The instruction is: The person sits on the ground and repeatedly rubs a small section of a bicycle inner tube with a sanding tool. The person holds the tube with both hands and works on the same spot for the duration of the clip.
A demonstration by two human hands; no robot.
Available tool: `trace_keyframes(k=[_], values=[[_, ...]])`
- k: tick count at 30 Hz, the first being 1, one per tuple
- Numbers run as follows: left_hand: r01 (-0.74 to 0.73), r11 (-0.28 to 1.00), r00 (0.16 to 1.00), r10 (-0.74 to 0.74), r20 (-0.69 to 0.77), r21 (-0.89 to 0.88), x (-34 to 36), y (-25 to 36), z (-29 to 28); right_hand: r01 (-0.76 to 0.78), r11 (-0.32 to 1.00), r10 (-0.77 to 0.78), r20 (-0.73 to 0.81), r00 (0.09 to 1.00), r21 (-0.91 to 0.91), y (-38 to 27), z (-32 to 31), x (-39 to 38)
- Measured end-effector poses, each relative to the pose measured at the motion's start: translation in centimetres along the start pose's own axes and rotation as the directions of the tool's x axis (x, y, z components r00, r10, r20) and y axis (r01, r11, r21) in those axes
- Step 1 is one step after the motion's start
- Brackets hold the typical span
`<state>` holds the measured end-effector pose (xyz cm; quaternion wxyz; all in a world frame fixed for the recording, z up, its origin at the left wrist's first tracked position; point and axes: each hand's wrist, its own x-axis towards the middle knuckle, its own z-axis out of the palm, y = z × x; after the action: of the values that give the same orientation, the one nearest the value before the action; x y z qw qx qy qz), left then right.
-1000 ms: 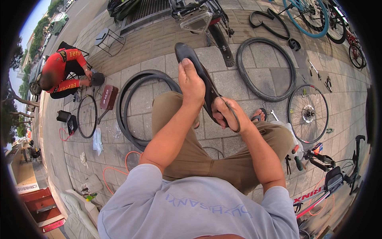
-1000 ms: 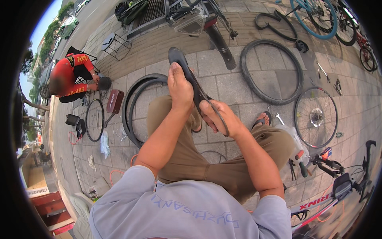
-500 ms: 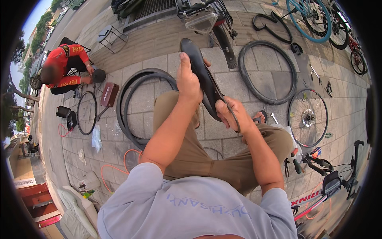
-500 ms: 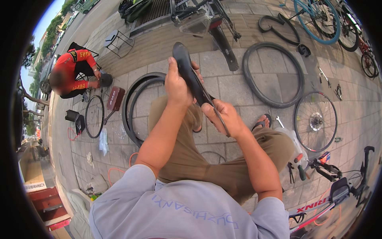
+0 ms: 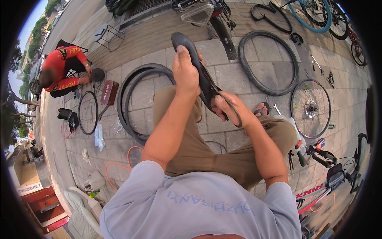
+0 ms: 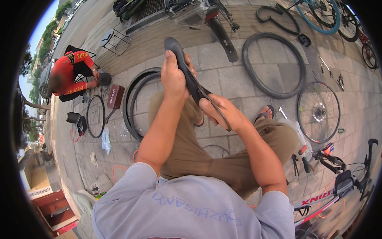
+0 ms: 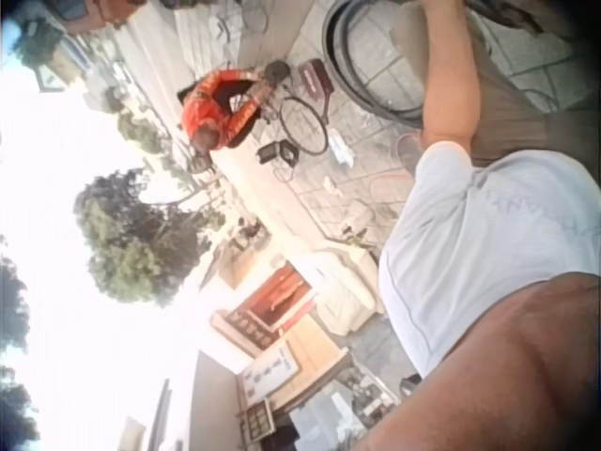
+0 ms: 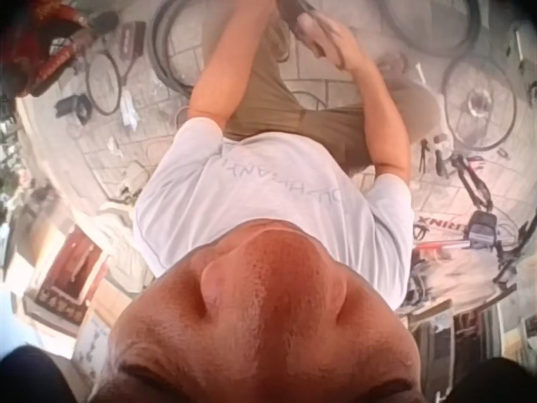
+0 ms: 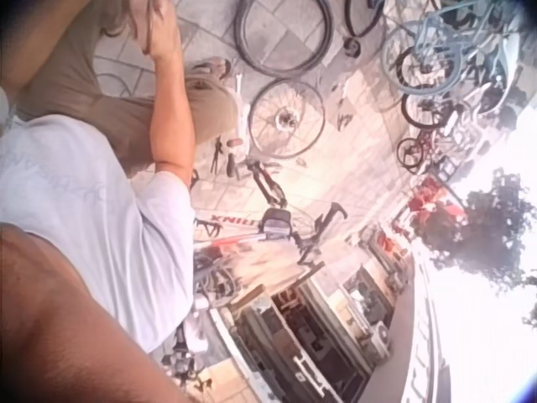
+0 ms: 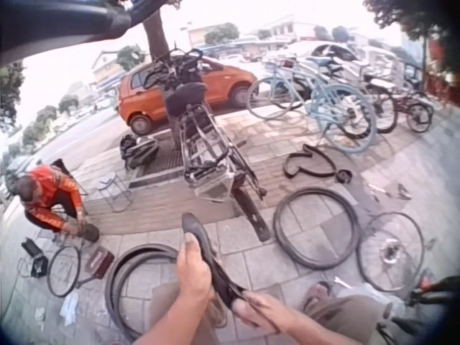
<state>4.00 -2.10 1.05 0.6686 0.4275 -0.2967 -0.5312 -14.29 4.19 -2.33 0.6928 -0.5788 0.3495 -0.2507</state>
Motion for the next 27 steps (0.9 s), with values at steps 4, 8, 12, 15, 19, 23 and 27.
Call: trace_keyframes(k=[4,8,12,15,19,23,27], values=[[-0.078,0.995,0.994,0.082,-0.071,0.057,0.5,-1.3,-0.5,0.028,0.999,-0.029,0.017,0.999,0.023,0.4,-0.1,0.1],[-0.119,0.987,0.986,0.131,-0.104,0.11,0.8,-2.0,-0.7,0.027,1.0,-0.027,0.013,1.0,0.008,-0.3,-0.3,-0.2],[-0.097,0.992,0.986,0.107,-0.13,0.077,0.9,-2.2,-0.8,0.023,1.0,-0.023,0.015,1.0,0.014,-0.4,-0.2,-0.2],[-0.103,0.991,0.984,0.114,-0.138,0.086,0.6,-2.1,-0.6,0.019,0.999,-0.02,0.005,1.0,0.04,-1.0,0.2,-0.5],[-0.098,0.993,0.985,0.107,-0.135,0.073,0.7,-2.2,-0.6,0.006,0.999,-0.004,-0.022,1.0,0.049,-0.8,0.2,-0.4],[-0.1,0.994,0.986,0.106,-0.131,0.055,0.7,-2.1,-0.7,-0.043,0.997,0.046,-0.043,0.998,0.057,-0.8,0.5,-0.6],[-0.127,0.99,0.982,0.134,-0.13,0.057,0.6,-2.1,-0.4,-0.035,0.994,0.043,-0.076,0.996,0.102,-1.0,1.3,-0.8]])
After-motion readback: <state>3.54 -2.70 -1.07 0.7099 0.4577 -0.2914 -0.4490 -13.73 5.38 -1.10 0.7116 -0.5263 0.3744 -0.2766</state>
